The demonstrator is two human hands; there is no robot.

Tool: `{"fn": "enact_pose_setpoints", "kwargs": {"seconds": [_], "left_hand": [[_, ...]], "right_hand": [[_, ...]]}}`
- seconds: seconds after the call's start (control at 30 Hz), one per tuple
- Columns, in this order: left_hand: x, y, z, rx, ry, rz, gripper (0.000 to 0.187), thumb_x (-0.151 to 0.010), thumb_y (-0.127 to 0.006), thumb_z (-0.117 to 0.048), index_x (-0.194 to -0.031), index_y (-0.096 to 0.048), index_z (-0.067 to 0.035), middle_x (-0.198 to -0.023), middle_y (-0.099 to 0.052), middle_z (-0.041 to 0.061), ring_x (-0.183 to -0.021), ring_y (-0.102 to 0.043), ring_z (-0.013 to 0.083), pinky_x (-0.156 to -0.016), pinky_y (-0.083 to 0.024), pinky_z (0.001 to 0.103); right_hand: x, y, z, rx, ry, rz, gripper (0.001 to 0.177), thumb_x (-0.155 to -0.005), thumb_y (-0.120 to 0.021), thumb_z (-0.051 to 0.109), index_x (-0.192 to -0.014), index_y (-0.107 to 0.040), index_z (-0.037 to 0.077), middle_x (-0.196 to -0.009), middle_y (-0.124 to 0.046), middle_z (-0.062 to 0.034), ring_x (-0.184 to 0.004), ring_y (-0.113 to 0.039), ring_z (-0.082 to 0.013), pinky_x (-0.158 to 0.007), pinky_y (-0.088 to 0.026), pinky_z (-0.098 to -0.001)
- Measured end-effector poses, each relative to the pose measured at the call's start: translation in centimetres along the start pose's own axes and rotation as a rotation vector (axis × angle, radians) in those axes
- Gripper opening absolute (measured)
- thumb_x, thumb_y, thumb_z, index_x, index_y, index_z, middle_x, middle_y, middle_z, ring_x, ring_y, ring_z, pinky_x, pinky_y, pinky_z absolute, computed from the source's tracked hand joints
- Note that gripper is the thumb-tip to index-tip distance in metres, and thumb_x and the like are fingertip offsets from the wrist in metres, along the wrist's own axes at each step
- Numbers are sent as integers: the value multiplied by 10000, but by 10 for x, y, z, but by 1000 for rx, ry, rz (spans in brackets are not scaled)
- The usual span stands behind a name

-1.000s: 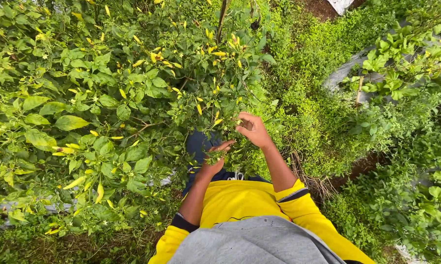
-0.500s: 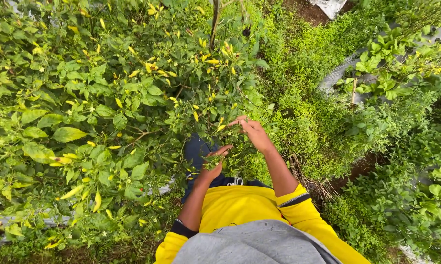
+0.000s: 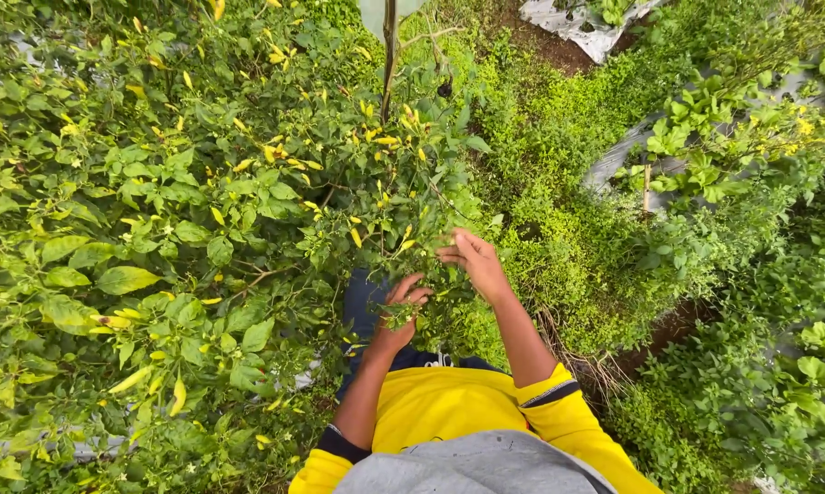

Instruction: The person stands in a garden and picks yellow and green chili peppers from the plants by hand. They reach into the foliage, grasp the peppers, and detach them from the stems, holding the harvested peppers in their hands throughout the process.

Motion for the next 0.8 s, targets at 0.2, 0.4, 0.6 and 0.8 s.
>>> {"fn": "enact_pose_setpoints", "kwargs": {"seconds": [0.2, 0.4, 0.6, 0.8], "left_hand": [[6, -2, -6, 238, -55, -54, 273, -1082, -493, -76, -1251, -696, -148, -1529, -478, 170, -1373, -382, 545, -1048, -341, 737], [7, -1, 3, 363, 44, -40, 246, -1076, -505, -107, -1245, -680, -145, -1361, -605, 179, -1201, -515, 485, -1019, -348, 682], [5, 5, -22, 422, 97, -14, 326, -1081, -444, -76, -1350, -628, -81, -1013, -683, 171, -989, -587, 288, -1027, -356, 521], [6, -2, 8, 664, 131, -19, 380, -1118, -440, -181, -1478, -544, -115, -945, -672, 188, -1031, -594, 314, -1061, -324, 519]], "right_hand": [[-10, 2, 24, 172, -71, -32, 282, -1139, -553, 162, -1291, -712, -14, -1142, -714, -94, -972, -638, -139, -882, -600, -335], [-1, -4, 20, -30, -60, -62, 170, -1067, -656, 78, -1144, -718, -61, -960, -664, -45, -872, -651, -116, -829, -649, -293], [-1, -13, 49, 225, 15, -64, 129, -975, -776, 54, -1095, -787, 8, -895, -705, -52, -816, -607, -72, -785, -557, -285], [17, -19, 56, 302, 41, -20, 164, -981, -802, 100, -1109, -790, -1, -907, -751, -81, -853, -627, -89, -824, -568, -320]]}}
Point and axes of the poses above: each hand's wrist, its own x-axis away from the middle knuckle, its own y-axis out of the back of the hand, z = x × y, the point moved 10 cm from there along -x, towards the middle knuckle
